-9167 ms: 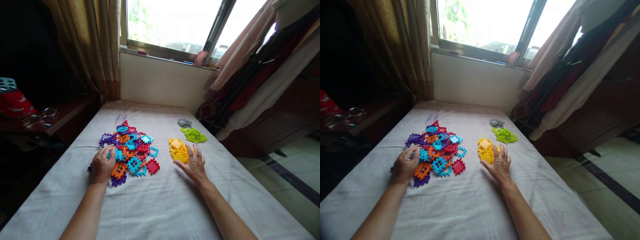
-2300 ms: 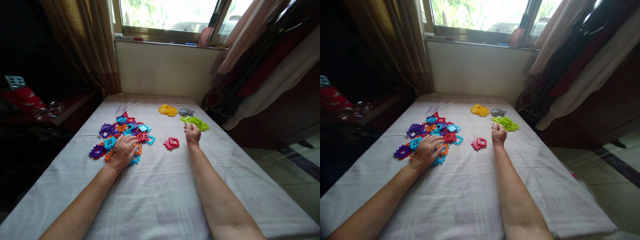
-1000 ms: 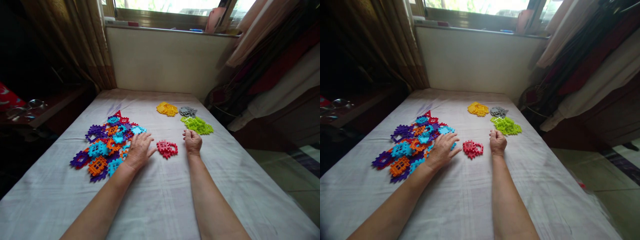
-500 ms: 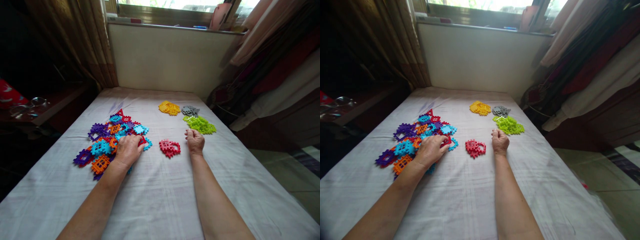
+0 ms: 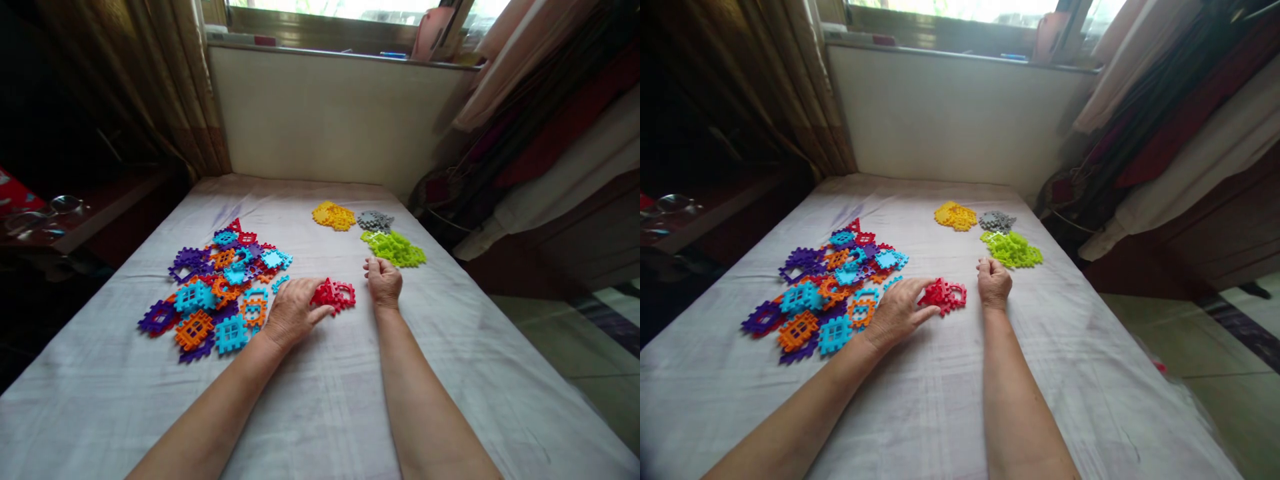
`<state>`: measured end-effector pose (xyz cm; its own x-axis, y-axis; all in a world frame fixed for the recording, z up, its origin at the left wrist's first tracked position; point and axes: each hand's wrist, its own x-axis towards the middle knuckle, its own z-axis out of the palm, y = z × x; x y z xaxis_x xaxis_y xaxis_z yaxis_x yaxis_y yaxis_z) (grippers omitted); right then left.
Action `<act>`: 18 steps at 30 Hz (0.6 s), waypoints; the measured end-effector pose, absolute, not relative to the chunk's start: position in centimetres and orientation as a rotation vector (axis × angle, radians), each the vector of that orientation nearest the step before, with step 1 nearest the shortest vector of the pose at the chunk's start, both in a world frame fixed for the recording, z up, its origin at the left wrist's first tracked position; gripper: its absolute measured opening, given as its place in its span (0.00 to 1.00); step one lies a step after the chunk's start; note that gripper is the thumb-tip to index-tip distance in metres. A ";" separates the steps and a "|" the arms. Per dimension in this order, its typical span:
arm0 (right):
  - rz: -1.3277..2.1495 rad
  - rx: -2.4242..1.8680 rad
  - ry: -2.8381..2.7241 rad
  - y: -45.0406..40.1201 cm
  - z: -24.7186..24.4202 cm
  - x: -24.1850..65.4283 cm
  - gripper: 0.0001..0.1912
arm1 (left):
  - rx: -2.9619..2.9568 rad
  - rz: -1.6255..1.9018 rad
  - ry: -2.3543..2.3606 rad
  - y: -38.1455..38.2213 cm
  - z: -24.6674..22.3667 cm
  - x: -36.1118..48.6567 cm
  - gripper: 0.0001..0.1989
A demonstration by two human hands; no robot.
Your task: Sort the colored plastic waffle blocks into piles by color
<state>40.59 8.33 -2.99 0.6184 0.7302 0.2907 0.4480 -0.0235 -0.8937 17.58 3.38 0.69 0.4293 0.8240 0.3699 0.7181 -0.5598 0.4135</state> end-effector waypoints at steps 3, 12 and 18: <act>0.292 -1.663 -0.990 8.4 -3.0 40.6 0.27 | 2.586 0.720 1.423 3.5 0.6 16.3 0.21; 0.307 -1.668 -0.999 8.3 -3.0 40.6 0.26 | 2.659 0.342 1.698 2.9 2.9 11.7 0.10; 0.309 -1.674 -0.998 8.3 -3.0 40.6 0.26 | 2.565 0.317 1.892 5.2 4.4 11.2 0.16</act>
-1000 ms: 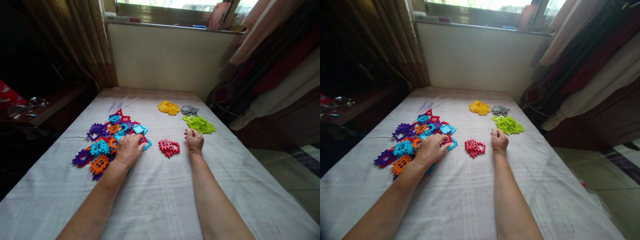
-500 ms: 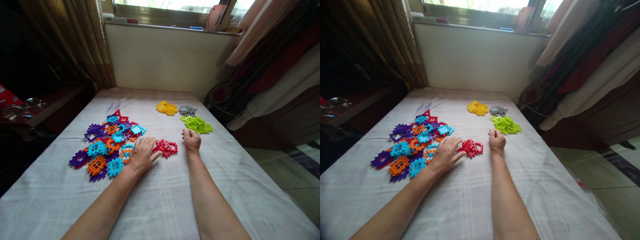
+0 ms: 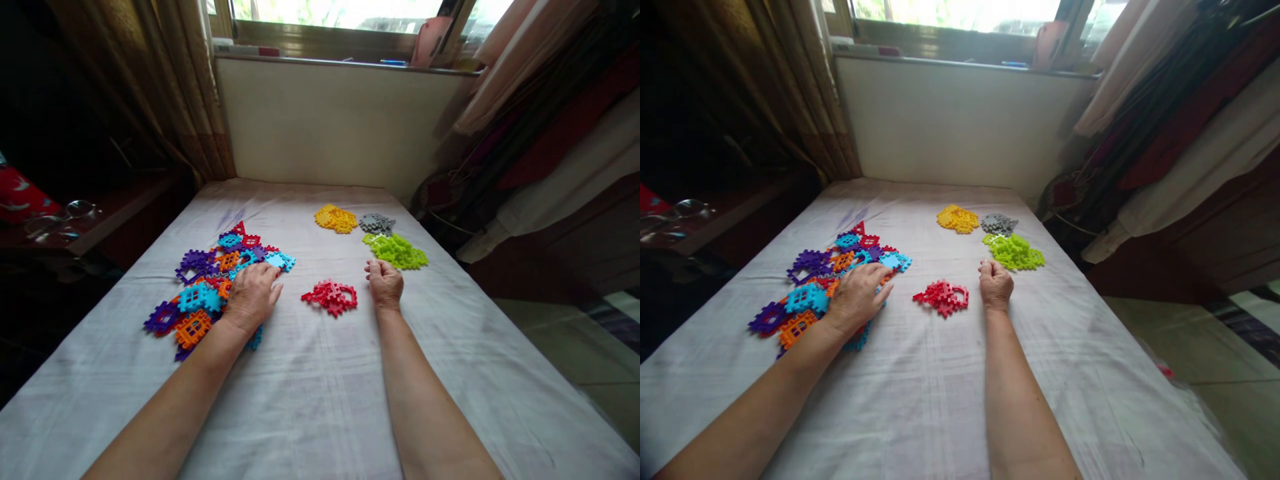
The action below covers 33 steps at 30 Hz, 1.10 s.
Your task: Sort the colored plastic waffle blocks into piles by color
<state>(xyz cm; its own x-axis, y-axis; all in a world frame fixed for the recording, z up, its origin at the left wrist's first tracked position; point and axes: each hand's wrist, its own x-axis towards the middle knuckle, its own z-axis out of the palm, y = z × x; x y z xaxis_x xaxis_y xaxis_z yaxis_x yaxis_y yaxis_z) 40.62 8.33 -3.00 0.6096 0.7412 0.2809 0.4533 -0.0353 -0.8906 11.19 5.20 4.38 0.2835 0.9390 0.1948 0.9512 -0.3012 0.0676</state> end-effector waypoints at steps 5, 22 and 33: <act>0.309 -1.668 -0.992 8.3 -2.9 40.6 0.26 | -2.497 -0.223 -1.786 6.8 4.4 11.8 0.19; 0.295 -1.681 -0.996 8.4 -2.8 40.5 0.24 | -2.566 -0.327 -1.662 5.2 5.5 9.8 0.13; 0.313 -1.673 -0.984 8.4 -2.8 40.5 0.25 | -2.541 -0.256 -1.713 9.1 4.1 13.2 0.15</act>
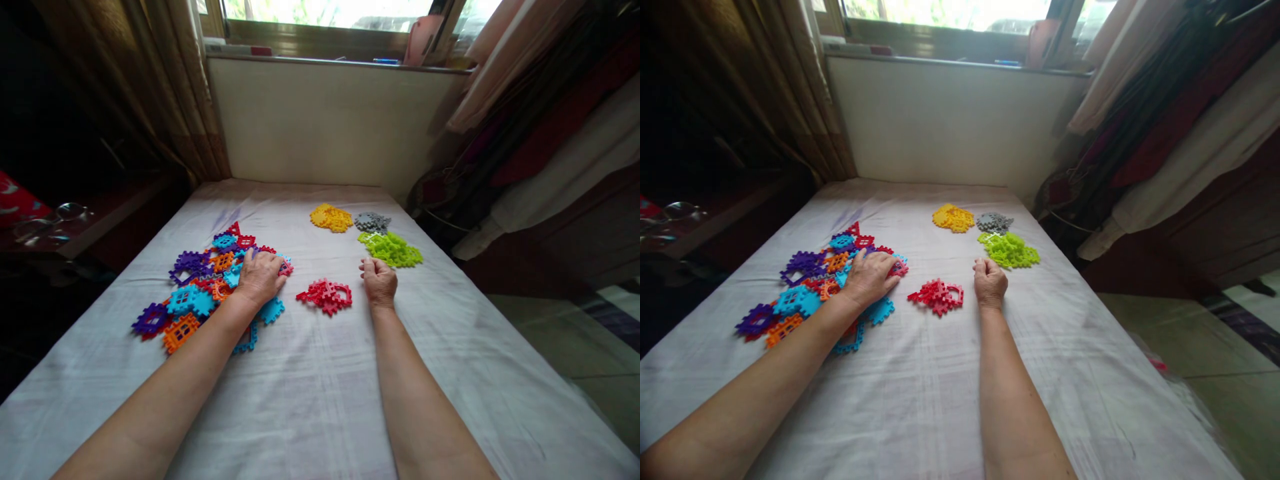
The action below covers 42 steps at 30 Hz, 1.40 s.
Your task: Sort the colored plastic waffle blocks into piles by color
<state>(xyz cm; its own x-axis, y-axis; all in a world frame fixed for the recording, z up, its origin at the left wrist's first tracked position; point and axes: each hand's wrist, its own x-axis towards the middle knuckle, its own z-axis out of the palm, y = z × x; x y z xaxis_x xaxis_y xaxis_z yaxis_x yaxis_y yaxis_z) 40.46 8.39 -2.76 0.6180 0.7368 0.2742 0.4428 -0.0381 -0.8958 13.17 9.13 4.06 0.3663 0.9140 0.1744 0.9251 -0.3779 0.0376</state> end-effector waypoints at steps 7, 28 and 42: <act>0.307 -1.681 -0.996 8.5 -2.9 40.5 0.25 | -2.830 -0.486 -1.828 8.8 3.7 17.2 0.21; 0.314 -1.689 -0.987 8.4 -2.9 40.5 0.25 | -2.416 -0.118 -1.878 9.6 4.8 11.4 0.11; 0.310 -1.686 -1.000 8.5 -2.9 40.5 0.25 | -2.883 -0.537 -1.869 8.5 3.7 17.6 0.07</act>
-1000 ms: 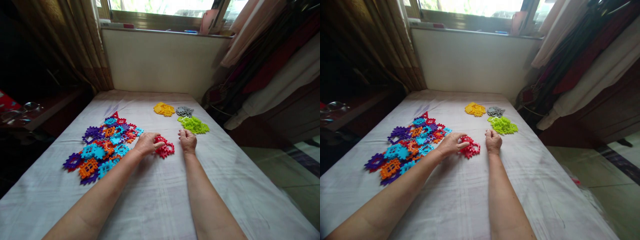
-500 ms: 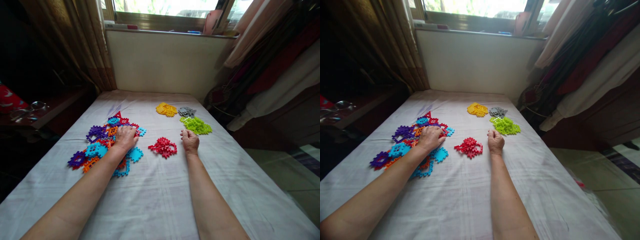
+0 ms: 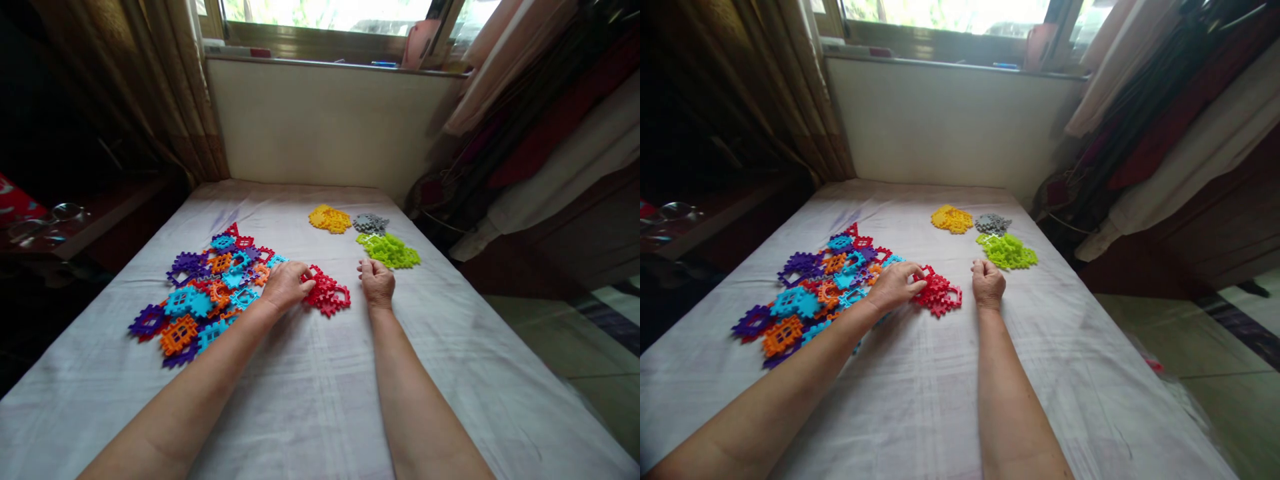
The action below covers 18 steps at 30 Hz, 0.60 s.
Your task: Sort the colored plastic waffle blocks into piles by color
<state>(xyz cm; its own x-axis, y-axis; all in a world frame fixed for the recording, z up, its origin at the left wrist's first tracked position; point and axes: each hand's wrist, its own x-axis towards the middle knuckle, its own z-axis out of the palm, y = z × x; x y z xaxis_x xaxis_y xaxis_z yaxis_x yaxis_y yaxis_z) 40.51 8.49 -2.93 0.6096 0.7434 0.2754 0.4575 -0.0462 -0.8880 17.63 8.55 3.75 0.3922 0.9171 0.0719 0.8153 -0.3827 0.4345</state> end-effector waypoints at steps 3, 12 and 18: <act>0.312 -1.690 -1.001 8.5 -3.0 40.5 0.25 | 2.334 0.442 1.457 8.0 2.9 17.9 0.16; 0.332 -1.692 -1.003 8.4 -2.9 40.6 0.25 | 2.401 0.456 1.408 5.1 -0.1 20.1 0.31; 0.315 -1.687 -1.003 8.5 -3.1 40.6 0.25 | 2.412 0.407 1.421 6.6 1.7 19.8 0.32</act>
